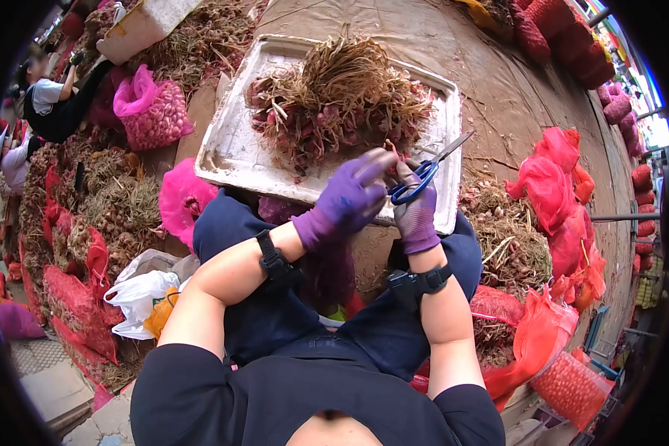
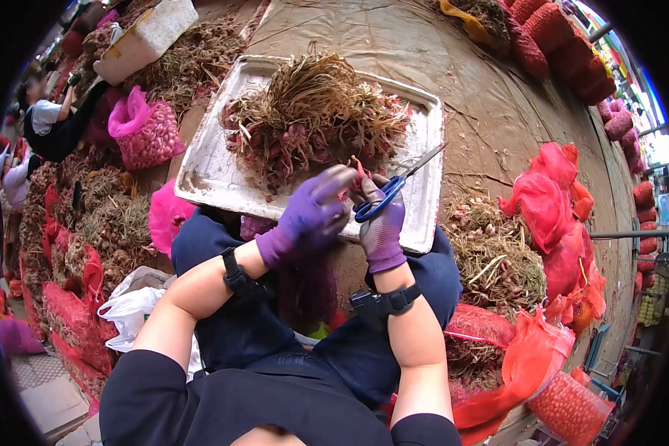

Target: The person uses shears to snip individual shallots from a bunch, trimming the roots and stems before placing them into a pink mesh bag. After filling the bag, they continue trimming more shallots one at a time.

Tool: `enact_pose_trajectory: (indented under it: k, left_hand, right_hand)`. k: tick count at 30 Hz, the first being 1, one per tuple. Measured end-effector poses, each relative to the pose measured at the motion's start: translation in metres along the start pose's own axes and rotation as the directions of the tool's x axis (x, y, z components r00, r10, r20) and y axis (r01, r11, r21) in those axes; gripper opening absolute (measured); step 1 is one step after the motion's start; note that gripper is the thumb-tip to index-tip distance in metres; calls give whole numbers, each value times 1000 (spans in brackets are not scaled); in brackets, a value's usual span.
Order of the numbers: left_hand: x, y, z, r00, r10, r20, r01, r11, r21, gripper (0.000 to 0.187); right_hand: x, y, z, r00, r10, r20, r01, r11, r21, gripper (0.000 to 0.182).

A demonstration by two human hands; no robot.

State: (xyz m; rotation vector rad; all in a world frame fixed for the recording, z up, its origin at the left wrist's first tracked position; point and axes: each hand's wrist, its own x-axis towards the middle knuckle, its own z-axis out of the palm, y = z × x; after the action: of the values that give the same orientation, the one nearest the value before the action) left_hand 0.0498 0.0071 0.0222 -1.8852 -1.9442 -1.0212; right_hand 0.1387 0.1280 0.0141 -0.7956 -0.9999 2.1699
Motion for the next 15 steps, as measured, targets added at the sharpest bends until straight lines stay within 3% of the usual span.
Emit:
enact_pose_trajectory:
  k: [2, 4, 6, 8, 11, 15]
  left_hand:
    - [-2, -7, 2, 965, -214, -154, 203, 976, -80, 19]
    - [3, -5, -8, 966, -229, -120, 231, 973, 7, 26]
    - [5, -5, -5, 970, -192, -151, 206, 975, 81, 33]
    - [5, -8, 1, 979, -165, -119, 181, 973, 144, 31]
    - [7, -10, 11, 988, -47, -146, 71, 984, 165, 23]
    - [9, -12, 9, 996, 5, -89, 3, 995, 96, 15]
  right_hand:
    - [-1, -4, 2, 995, 95, 40, -98, 991, 92, 23]
    - [1, 5, -9, 994, 102, 34, -104, 992, 65, 22]
    - [2, 13, -13, 996, 12, 88, -5, 996, -85, 22]
    - [2, 19, -11, 996, 40, 76, -34, 996, -79, 23]
    - [-3, 13, -6, 973, 224, 62, -232, 951, 204, 23]
    - [-7, 10, -8, 972, 212, 102, -225, 964, 139, 21]
